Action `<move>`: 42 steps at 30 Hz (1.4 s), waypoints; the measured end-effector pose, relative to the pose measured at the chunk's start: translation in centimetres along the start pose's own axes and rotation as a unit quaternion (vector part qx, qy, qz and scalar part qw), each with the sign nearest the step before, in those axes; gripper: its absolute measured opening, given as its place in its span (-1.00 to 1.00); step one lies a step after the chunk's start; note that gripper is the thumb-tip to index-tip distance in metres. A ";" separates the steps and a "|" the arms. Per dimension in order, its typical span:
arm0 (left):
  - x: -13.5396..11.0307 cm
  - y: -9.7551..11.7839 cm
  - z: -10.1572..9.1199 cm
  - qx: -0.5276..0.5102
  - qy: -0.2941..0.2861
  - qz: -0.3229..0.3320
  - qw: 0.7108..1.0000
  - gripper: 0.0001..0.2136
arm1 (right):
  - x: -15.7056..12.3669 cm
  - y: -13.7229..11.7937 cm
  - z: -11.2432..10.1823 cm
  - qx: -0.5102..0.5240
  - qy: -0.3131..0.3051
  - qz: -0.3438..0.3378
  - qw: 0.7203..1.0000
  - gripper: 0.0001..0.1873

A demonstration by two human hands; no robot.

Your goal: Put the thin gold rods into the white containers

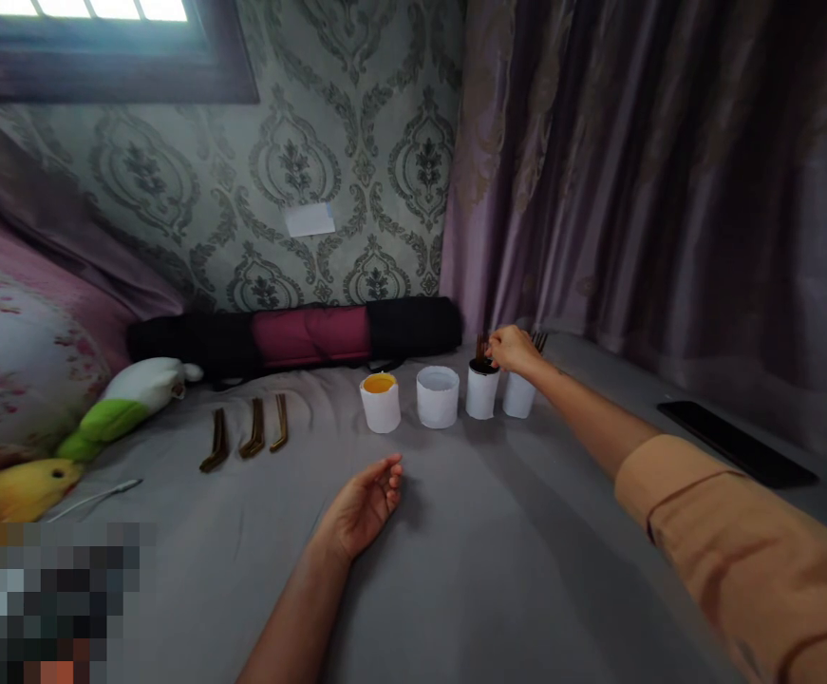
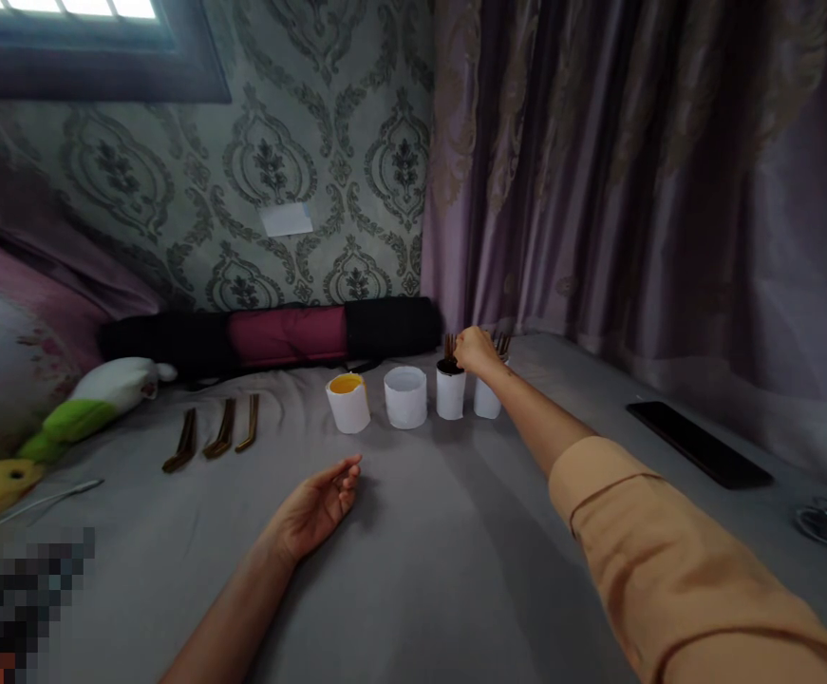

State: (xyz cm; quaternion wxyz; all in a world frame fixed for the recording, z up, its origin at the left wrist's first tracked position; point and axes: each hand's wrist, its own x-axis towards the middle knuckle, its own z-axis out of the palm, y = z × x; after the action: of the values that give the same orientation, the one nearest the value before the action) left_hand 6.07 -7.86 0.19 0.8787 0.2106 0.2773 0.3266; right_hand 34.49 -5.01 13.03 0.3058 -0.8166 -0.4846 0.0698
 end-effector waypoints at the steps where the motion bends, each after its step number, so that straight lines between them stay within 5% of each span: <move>1: 0.0 0.0 -0.1 0.000 0.000 0.000 1.000 -0.86 | 0.0 0.1 0.0 -0.002 0.001 0.000 1.000 -0.79; 23: -0.1 0.0 0.2 0.002 0.003 0.001 1.000 -0.86 | 1.0 1.0 0.0 -0.018 0.010 -0.023 1.000 -0.77; 42: 0.1 0.0 0.0 0.008 0.000 0.003 1.000 -0.84 | 0.3 1.3 -0.7 -0.038 0.117 -0.090 0.988 -0.69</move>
State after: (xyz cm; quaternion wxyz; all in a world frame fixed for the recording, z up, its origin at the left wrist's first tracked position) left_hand 6.17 -7.78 0.14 0.8759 0.2186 0.2798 0.3266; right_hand 35.90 -5.48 12.89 0.3344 -0.7832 -0.5192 -0.0721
